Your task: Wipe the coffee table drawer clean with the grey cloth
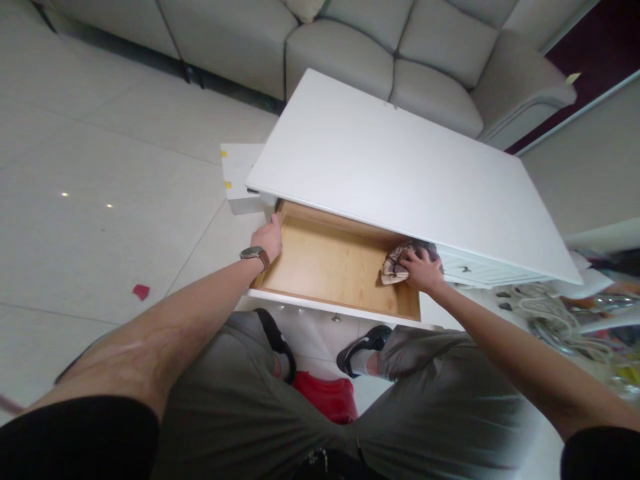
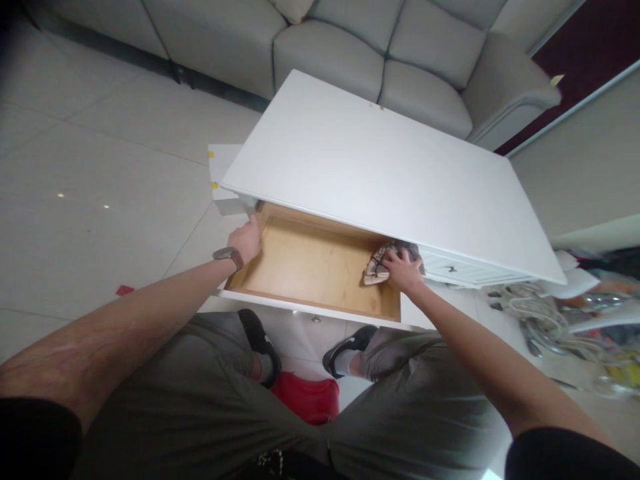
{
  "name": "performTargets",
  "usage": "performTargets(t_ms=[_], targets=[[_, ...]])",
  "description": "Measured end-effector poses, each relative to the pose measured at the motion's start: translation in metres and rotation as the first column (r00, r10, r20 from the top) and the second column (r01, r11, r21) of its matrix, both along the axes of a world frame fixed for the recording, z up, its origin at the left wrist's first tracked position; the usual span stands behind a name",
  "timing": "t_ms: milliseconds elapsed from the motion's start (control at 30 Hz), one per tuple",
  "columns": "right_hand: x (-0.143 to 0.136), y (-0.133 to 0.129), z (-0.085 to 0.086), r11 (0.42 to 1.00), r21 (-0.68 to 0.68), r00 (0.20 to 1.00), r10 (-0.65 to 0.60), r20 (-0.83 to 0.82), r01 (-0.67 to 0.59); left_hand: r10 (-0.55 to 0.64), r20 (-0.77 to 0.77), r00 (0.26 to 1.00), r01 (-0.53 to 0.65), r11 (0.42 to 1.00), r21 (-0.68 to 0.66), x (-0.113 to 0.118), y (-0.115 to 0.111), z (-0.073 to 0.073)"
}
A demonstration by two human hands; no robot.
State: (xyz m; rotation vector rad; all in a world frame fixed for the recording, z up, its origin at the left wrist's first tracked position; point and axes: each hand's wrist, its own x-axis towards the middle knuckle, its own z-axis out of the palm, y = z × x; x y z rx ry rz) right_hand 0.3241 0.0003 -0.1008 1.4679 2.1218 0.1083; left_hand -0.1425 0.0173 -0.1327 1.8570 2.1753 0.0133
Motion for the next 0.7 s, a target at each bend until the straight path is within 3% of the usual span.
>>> performTargets(t_ms=[100, 233, 367, 500, 600, 700], targets=[[0.006, -0.004, 0.002, 0.997, 0.040, 0.998, -0.063, -0.031, 0.065, -0.013, 0.002, 1.000, 0.013, 1.000, 0.025, -0.002, 0.000, -0.002], [0.010, -0.014, 0.011, 0.999, -0.024, 0.996, -0.040, -0.083, 0.038, -0.017, 0.013, 1.000, 0.017, 1.000, 0.016, -0.003, 0.000, -0.004], [0.016, -0.042, 0.018, 0.995, -0.096, 0.987, -0.004, -0.160, -0.011, -0.018, 0.024, 1.000, 0.018, 1.000, 0.023, -0.003, 0.001, -0.005], [0.024, -0.072, 0.021, 0.981, -0.195, 0.962, -0.045, -0.269, -0.008, -0.028, 0.006, 1.000, 0.027, 0.999, 0.030, -0.002, 0.001, -0.005], [0.034, -0.080, 0.025, 0.972, -0.223, 0.870, -0.168, -0.463, 0.068, -0.027, -0.002, 1.000, 0.027, 1.000, 0.016, -0.002, 0.001, -0.004], [0.044, -0.078, 0.034, 0.953, -0.167, 0.655, -0.297, -0.695, 0.254, -0.027, 0.006, 1.000, 0.027, 1.000, -0.010, -0.003, 0.003, -0.003]])
